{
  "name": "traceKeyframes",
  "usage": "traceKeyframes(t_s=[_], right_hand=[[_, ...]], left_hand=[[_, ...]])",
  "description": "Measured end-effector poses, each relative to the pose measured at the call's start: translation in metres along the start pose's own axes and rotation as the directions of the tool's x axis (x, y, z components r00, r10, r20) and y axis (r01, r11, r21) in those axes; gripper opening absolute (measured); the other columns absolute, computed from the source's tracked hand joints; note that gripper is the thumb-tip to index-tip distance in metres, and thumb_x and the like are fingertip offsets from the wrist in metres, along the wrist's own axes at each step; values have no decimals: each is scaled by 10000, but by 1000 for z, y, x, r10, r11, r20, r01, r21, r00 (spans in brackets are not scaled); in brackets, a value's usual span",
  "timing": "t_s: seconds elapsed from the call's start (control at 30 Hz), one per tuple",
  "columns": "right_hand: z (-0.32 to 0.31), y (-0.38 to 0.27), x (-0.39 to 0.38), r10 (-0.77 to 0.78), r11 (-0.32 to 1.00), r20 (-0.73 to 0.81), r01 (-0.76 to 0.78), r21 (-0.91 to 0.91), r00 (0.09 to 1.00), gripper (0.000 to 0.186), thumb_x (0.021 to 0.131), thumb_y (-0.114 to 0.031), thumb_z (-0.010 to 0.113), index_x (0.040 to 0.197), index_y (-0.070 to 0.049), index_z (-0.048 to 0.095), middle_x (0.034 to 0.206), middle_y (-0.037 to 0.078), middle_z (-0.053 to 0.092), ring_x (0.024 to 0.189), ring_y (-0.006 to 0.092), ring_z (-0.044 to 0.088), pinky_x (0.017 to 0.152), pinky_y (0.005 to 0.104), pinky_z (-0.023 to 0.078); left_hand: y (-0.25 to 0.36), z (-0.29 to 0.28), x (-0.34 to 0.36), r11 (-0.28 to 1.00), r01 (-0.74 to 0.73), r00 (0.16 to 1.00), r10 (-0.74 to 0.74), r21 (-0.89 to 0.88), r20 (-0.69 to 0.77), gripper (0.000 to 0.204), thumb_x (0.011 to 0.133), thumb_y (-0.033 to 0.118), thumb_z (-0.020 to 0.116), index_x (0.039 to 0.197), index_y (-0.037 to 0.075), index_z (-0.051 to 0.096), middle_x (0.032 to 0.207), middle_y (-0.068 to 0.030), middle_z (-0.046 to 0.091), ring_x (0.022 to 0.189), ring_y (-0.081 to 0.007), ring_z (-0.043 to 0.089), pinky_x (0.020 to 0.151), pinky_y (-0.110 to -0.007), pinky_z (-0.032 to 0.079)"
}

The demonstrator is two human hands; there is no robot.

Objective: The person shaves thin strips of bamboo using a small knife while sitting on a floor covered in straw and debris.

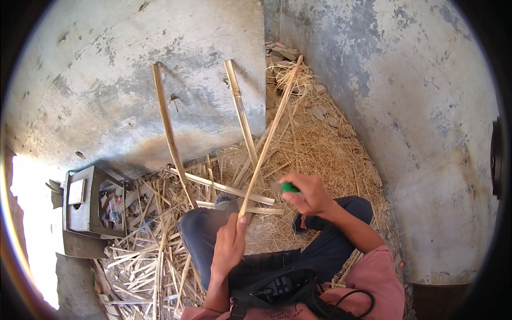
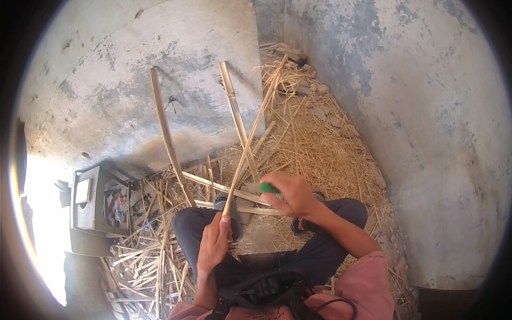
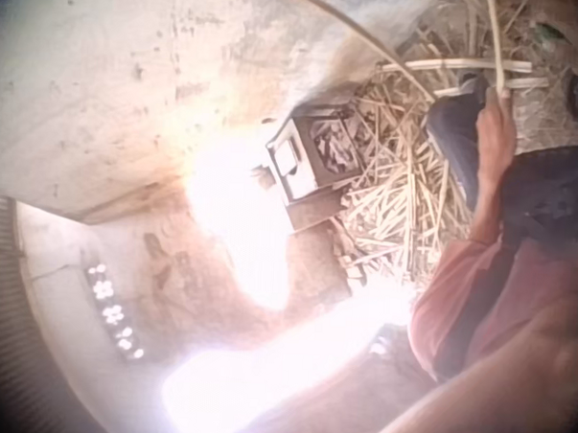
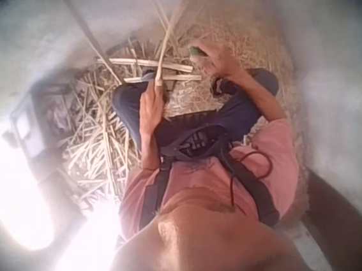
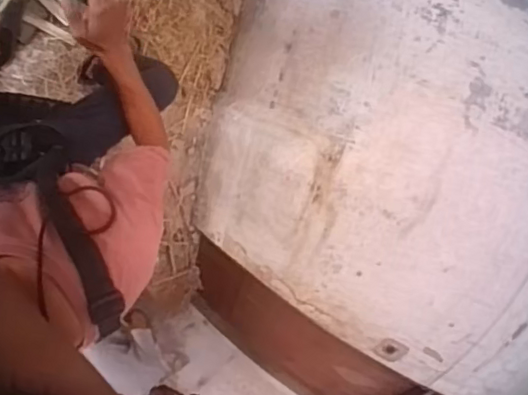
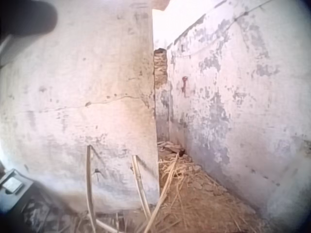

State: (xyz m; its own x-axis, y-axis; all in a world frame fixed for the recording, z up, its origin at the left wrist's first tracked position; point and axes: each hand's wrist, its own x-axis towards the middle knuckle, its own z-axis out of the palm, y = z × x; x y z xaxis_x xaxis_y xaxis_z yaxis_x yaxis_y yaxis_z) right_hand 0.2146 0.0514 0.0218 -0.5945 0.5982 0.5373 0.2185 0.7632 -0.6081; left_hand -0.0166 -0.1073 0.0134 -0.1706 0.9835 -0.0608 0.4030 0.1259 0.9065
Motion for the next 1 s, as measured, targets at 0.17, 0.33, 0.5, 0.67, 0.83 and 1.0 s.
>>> traceKeyframes(t_s=[0.17,0.33,0.5,0.67,0.83,1.0], right_hand=[[23,-2,-8,-77,997,142,78,-4,987,299,982,-348,775,1095,-76,723,886,87,744,679,272,730,580,357,552],[33,-3,-10,-138,990,139,135,28,981,329,954,-358,810,1060,-54,742,888,93,762,685,273,745,593,355,579],[37,-4,-12,-118,992,152,110,60,981,310,943,-321,827,1064,-47,748,894,102,768,695,284,751,603,363,585],[36,-12,-12,-82,996,115,77,44,990,301,936,-309,833,1060,-44,760,871,106,766,695,290,750,600,368,582],[38,-11,-15,-27,999,131,25,20,991,300,933,-317,835,1061,-54,767,870,107,769,683,290,747,581,373,572],[35,-14,-14,-9,1000,123,12,-25,992,291,936,-337,827,1048,-74,770,862,93,769,674,282,744,570,373,567]], left_hand=[[12,4,2,997,-75,997,75,13,31,271,1142,218,525,996,-11,517,686,-268,538,703,-534,556,629,-575,394],[17,8,2,993,-112,993,111,37,35,238,1125,202,553,1035,-18,536,734,-283,581,747,-549,576,649,-577,410],[16,12,-1,972,-217,976,219,91,-17,276,1143,233,506,1077,-30,557,757,-272,597,750,-525,602,666,-564,422],[22,7,4,993,-46,989,61,-107,138,376,1177,284,413,1066,-38,573,729,-223,564,695,-467,579,666,-513,436],[13,12,6,986,-46,988,69,-158,139,435,1191,319,370,1018,-28,565,720,-166,527,648,-362,521,668,-461,444],[11,13,6,982,-22,988,50,-189,146,455,1197,332,346,1006,-21,560,721,-124,500,652,-271,471,670,-424,439]])
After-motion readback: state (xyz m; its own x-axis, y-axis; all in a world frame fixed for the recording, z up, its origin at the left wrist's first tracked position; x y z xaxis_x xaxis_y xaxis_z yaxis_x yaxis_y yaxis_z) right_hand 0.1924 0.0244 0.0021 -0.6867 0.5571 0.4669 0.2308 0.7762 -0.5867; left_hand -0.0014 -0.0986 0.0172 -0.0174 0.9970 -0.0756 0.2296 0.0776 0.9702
